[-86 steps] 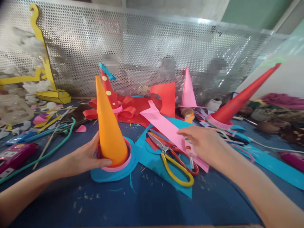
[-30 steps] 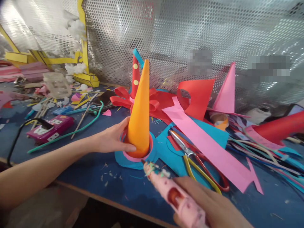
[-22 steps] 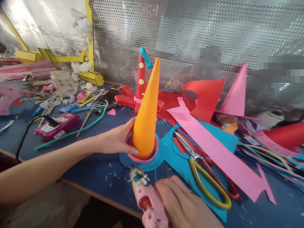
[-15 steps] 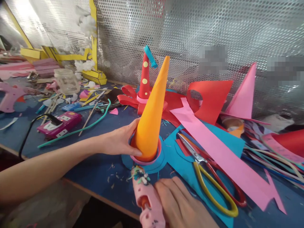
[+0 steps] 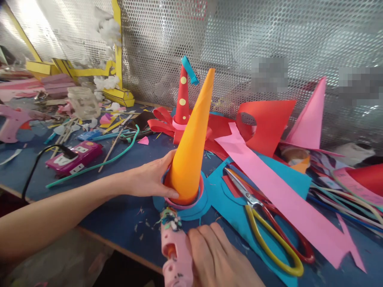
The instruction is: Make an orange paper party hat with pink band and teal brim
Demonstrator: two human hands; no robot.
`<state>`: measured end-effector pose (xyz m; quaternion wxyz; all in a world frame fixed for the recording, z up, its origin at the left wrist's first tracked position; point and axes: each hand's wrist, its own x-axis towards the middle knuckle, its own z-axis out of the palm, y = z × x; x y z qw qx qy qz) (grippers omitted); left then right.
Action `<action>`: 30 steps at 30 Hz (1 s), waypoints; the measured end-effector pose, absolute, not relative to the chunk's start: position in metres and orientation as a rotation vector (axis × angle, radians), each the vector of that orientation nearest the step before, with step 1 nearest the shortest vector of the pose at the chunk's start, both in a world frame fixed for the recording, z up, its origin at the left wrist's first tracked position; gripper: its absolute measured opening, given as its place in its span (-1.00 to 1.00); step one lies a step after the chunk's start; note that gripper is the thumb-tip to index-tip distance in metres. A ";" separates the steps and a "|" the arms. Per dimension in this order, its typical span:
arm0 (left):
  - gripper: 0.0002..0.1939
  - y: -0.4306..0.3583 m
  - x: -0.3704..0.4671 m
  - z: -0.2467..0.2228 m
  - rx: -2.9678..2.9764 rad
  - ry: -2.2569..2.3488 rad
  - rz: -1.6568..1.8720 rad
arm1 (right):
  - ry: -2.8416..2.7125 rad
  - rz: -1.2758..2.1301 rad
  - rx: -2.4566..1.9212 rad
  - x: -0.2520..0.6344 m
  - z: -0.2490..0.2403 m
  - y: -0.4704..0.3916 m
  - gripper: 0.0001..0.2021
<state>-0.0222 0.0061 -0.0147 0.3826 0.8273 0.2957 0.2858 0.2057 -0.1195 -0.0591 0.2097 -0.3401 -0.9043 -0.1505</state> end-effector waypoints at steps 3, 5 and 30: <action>-0.03 0.005 -0.022 -0.013 2.110 0.779 0.702 | -2.519 -0.420 -0.982 0.204 -0.061 -0.120 -0.72; 0.00 0.005 -0.022 -0.013 2.108 0.806 0.690 | -2.522 -0.416 -0.998 0.203 -0.061 -0.120 -0.72; 0.06 0.006 -0.025 -0.013 2.069 0.757 0.735 | -2.513 -0.413 -1.023 0.223 -0.048 -0.135 -0.76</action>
